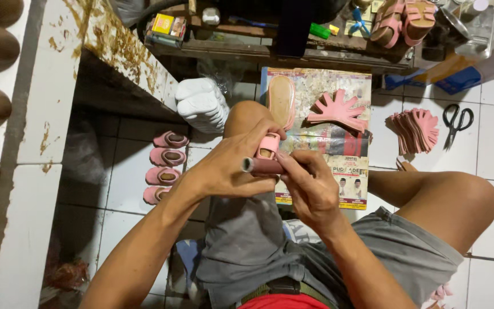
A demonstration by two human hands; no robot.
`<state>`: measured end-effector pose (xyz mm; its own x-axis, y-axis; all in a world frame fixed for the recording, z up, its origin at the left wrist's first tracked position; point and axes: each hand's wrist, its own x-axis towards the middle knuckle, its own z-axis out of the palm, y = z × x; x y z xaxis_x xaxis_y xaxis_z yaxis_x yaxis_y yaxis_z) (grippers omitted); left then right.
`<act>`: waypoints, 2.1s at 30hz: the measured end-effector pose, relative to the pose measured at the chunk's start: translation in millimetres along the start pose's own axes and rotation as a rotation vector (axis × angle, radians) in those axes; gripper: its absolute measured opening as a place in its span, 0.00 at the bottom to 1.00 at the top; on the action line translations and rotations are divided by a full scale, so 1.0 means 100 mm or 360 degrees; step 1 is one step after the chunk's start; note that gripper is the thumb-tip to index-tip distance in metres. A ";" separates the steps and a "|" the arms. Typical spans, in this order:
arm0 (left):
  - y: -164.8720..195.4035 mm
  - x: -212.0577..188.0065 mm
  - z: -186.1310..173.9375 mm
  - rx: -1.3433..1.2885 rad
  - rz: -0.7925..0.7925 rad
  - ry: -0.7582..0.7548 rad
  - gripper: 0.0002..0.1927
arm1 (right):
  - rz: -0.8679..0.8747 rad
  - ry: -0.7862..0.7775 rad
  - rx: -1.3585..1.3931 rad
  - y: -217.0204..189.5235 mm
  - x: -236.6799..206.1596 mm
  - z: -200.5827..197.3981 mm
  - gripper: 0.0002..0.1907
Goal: The person assembles pink sandals by placing a star-shaped upper onto a brown sole and securing it with a cylindrical tool. The person repeats this process for multiple units, placing finished sandals on a nearby shelf.
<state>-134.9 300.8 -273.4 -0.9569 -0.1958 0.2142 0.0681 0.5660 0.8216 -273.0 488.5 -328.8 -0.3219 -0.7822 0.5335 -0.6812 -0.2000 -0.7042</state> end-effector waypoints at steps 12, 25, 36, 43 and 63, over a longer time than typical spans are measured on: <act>0.01 -0.11 -0.04 -0.0185 -0.0134 0.0025 0.37 | -0.0038 -0.0011 0.0209 0.06 -0.01 0.22 0.20; -0.03 -0.32 -0.09 -0.0345 -0.0411 0.0100 0.35 | 0.0014 0.0042 0.0278 0.27 -0.04 0.43 0.23; 0.08 -0.17 -0.01 0.0310 0.0017 0.0269 0.37 | 0.0092 0.0022 0.0113 0.10 0.06 0.12 0.20; 0.15 -0.19 0.02 0.0385 0.0157 0.0270 0.36 | 0.0097 0.0016 0.0139 -0.02 -0.04 0.04 0.20; 0.21 -0.16 0.06 0.0402 0.0160 0.0316 0.34 | 0.0407 0.0040 0.0114 -0.16 0.05 -0.09 0.21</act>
<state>-120.1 320.7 -262.2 -0.8737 -0.2667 0.4068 0.0639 0.7661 0.6396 -269.2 493.2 -310.8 -0.4942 -0.7981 0.3446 -0.5276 -0.0397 -0.8486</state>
